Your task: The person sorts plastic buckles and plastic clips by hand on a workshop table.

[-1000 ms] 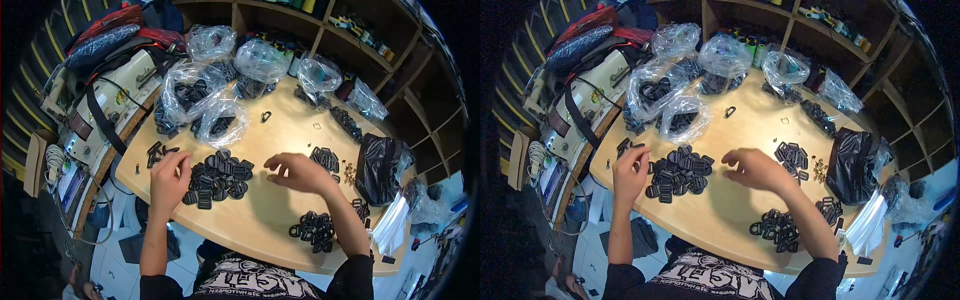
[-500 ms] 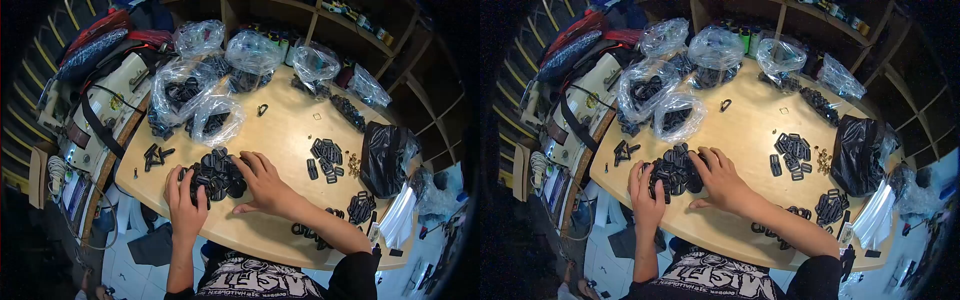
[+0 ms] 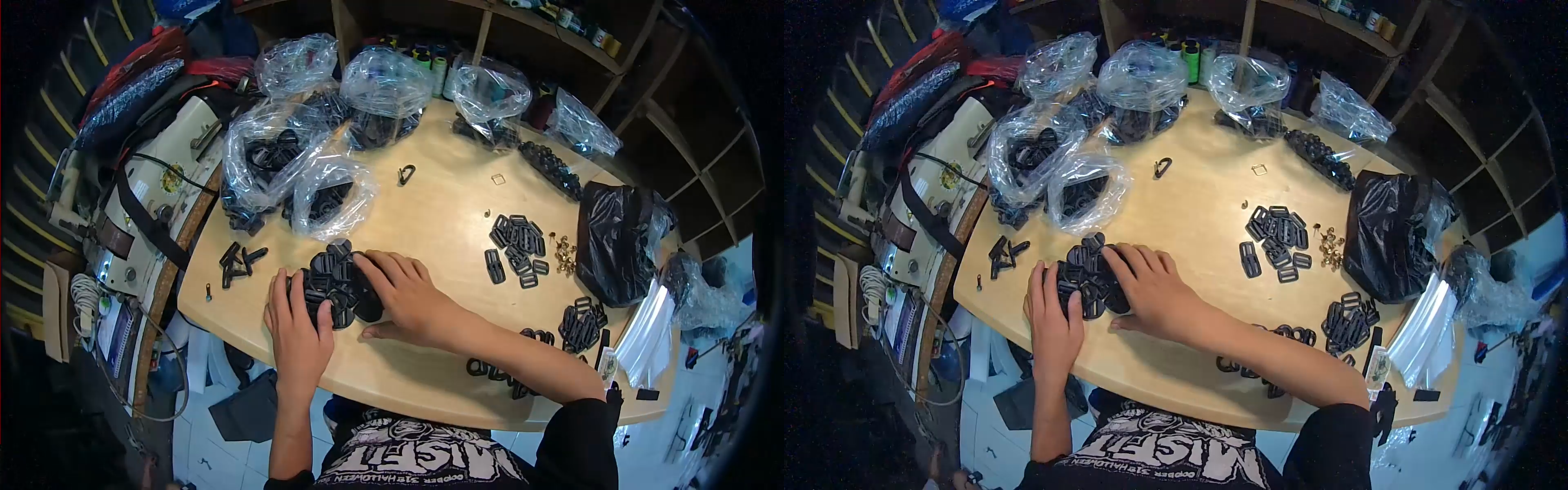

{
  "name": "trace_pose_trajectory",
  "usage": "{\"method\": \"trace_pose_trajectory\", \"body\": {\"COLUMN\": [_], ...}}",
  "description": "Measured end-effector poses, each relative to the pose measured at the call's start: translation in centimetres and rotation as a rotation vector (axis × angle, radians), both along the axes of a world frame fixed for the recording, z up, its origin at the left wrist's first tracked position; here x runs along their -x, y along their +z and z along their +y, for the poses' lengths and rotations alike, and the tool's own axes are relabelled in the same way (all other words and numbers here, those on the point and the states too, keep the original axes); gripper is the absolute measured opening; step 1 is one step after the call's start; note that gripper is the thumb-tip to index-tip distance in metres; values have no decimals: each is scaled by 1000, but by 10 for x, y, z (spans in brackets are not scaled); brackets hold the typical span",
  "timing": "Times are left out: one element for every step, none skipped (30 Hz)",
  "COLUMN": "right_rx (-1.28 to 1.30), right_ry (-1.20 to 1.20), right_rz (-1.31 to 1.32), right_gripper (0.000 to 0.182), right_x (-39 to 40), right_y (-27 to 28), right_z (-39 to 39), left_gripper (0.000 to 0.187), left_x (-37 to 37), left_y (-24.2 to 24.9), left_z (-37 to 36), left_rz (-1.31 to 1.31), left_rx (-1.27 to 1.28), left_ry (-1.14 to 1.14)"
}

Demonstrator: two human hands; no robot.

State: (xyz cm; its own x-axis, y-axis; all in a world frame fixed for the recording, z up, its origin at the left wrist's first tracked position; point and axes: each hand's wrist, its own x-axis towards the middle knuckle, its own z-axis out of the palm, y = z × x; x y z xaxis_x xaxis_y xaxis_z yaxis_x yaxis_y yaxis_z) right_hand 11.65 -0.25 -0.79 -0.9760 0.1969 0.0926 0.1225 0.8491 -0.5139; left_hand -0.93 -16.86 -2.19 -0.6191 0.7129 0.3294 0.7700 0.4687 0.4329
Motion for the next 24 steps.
{"method": "trace_pose_trajectory", "body": {"right_rx": [2,-18,-40,-39,-46,-53,-53,-72,-91,-91,-98,-103,-98,-85,-68,-58,-69,-80,-76,-77,-69,-66,22,111], "right_ry": [-6,-14,-23,-28,-3,24,22,32,41,38,33,27,21,32,43,36,7,-17,-53,-100,-145,-199,-273,-355], "right_rz": [1,12,22,23,42,62,66,79,94,100,76,48,43,92,138,128,211,294,353,408,414,415,391,368], "right_gripper": [110,112,114,114,117,121,121,123,125,125,124,123,123,121,120,120,113,107,93,80,65,51,42,34], "right_x": [1,2,4,7,12,16,20,25,29,31,32,32,33,32,30,27,24,21,13,-1,-16,-34,-54,-76], "right_y": [-2,-4,-6,-7,-7,-9,-12,-16,-17,-17,-18,-19,-20,-21,-21,-19,-9,2,16,32,48,63,76,88], "right_z": [-2,-3,-4,-3,-2,-2,-4,-5,-6,-8,-10,-12,-12,-10,-8,-4,5,14,25,38,51,62,70,74], "left_gripper": [48,48,49,50,52,52,52,51,50,50,50,50,48,48,47,46,43,43,40,39,38,37,36,32], "left_x": [1,3,7,10,13,16,20,22,23,24,24,24,22,20,18,18,21,27,33,37,37,36,37,32], "left_y": [2,3,5,7,10,10,9,7,3,2,0,-1,-2,-1,4,9,13,17,21,26,37,45,41,45], "left_z": [0,0,0,0,3,6,10,12,14,15,15,15,16,17,17,17,15,13,9,7,6,8,9,11], "left_rz": [-22,-21,-24,-29,-32,-30,-14,4,-10,-3,5,10,-6,-17,-37,-54,-11,-16,-83,-154,-121,-95,-126,-97], "left_rx": [5,5,-1,-6,20,23,31,38,31,32,71,111,87,93,43,-7,-51,-47,-153,-261,-290,-322,-364,-382], "left_ry": [-6,-11,-27,-43,-32,-37,-64,-90,-110,-113,-133,-155,-152,-159,-151,-142,-137,-136,-111,-95,-110,-133,-122,-171]}}
